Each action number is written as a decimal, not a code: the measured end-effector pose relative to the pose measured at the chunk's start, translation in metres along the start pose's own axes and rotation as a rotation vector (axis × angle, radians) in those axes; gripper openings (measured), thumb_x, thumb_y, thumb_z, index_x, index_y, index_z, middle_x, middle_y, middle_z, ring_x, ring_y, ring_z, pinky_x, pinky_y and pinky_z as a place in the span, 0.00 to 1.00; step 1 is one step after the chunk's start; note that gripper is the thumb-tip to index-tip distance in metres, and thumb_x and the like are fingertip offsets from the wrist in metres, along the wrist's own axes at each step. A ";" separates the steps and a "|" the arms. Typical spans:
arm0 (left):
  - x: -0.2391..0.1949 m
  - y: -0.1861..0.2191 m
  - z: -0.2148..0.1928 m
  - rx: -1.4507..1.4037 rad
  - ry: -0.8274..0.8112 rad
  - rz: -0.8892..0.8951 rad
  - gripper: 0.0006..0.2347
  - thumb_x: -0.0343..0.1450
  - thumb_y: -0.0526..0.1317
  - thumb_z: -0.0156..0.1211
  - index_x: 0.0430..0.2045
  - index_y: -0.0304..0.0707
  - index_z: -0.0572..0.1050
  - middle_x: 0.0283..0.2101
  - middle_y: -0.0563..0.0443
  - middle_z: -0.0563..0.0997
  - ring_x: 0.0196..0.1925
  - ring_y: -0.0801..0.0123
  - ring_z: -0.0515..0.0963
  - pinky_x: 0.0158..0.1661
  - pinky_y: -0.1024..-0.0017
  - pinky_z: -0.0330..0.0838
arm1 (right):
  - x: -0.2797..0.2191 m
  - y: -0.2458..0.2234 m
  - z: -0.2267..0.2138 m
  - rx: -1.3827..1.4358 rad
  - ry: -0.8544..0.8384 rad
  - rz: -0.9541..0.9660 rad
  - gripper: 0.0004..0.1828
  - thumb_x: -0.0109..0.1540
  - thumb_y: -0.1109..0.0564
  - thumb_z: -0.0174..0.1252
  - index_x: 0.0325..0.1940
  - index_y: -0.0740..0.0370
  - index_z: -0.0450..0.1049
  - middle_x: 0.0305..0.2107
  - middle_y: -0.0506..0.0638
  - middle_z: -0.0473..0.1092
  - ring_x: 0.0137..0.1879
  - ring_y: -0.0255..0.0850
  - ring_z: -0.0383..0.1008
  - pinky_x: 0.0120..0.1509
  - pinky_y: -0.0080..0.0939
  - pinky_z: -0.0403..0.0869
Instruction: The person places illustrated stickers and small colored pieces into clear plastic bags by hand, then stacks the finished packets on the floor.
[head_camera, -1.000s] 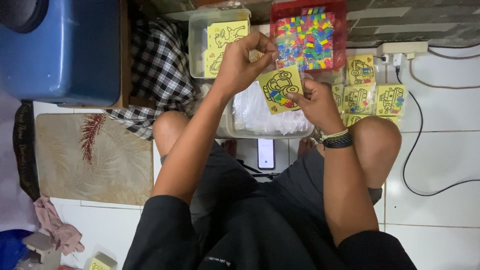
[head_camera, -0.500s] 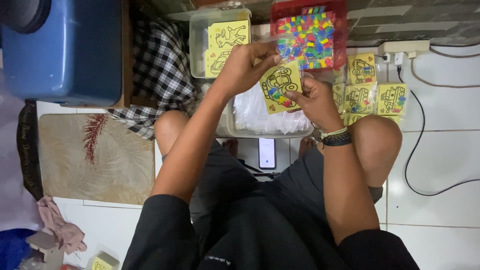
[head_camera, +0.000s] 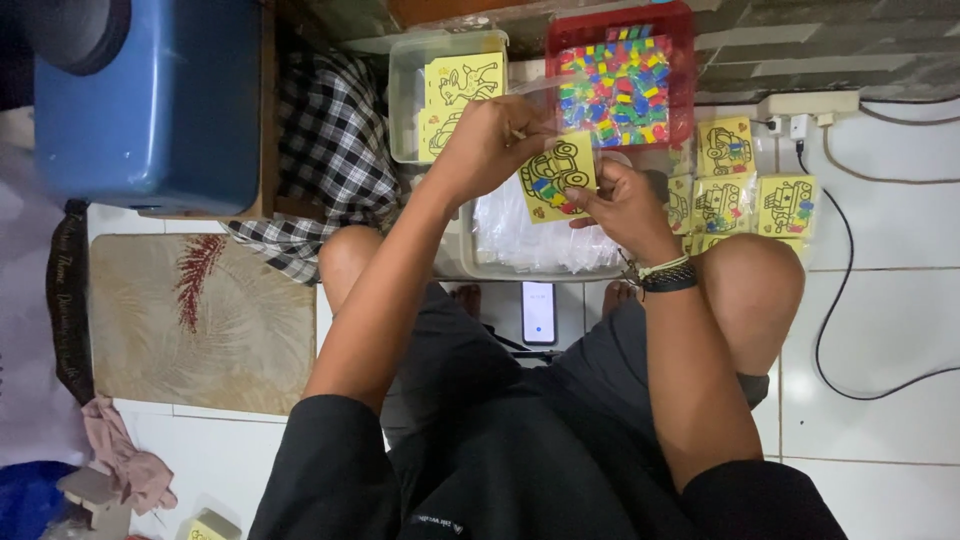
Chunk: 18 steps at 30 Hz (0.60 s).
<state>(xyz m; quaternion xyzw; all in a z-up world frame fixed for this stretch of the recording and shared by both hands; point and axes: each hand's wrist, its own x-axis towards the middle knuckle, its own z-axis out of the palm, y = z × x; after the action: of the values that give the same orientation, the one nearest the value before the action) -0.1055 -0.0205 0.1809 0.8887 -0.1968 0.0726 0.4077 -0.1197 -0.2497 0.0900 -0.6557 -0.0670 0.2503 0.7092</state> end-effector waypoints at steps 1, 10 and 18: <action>0.000 0.001 -0.001 0.001 0.001 0.000 0.05 0.65 0.32 0.72 0.23 0.28 0.80 0.25 0.48 0.80 0.19 0.67 0.73 0.24 0.71 0.70 | 0.001 0.004 0.000 0.000 -0.001 -0.001 0.13 0.64 0.64 0.62 0.53 0.66 0.73 0.39 0.52 0.76 0.40 0.36 0.79 0.37 0.32 0.81; -0.008 -0.006 0.001 -0.068 -0.120 0.020 0.03 0.64 0.31 0.71 0.26 0.36 0.84 0.31 0.43 0.84 0.35 0.49 0.86 0.36 0.60 0.78 | 0.021 0.047 -0.011 -0.078 0.097 -0.335 0.17 0.63 0.61 0.72 0.52 0.66 0.75 0.28 0.46 0.69 0.37 0.28 0.71 0.36 0.29 0.74; -0.031 -0.014 0.031 -0.161 0.087 0.000 0.32 0.66 0.26 0.76 0.65 0.50 0.69 0.70 0.40 0.63 0.57 0.37 0.80 0.46 0.59 0.87 | 0.021 0.071 -0.018 -0.009 0.105 -0.222 0.05 0.67 0.60 0.65 0.41 0.61 0.76 0.26 0.45 0.72 0.33 0.28 0.74 0.37 0.27 0.75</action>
<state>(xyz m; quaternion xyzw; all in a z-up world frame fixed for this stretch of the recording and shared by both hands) -0.1288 -0.0264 0.1417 0.8491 -0.1840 0.0950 0.4860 -0.1128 -0.2551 0.0139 -0.6594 -0.1032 0.1353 0.7323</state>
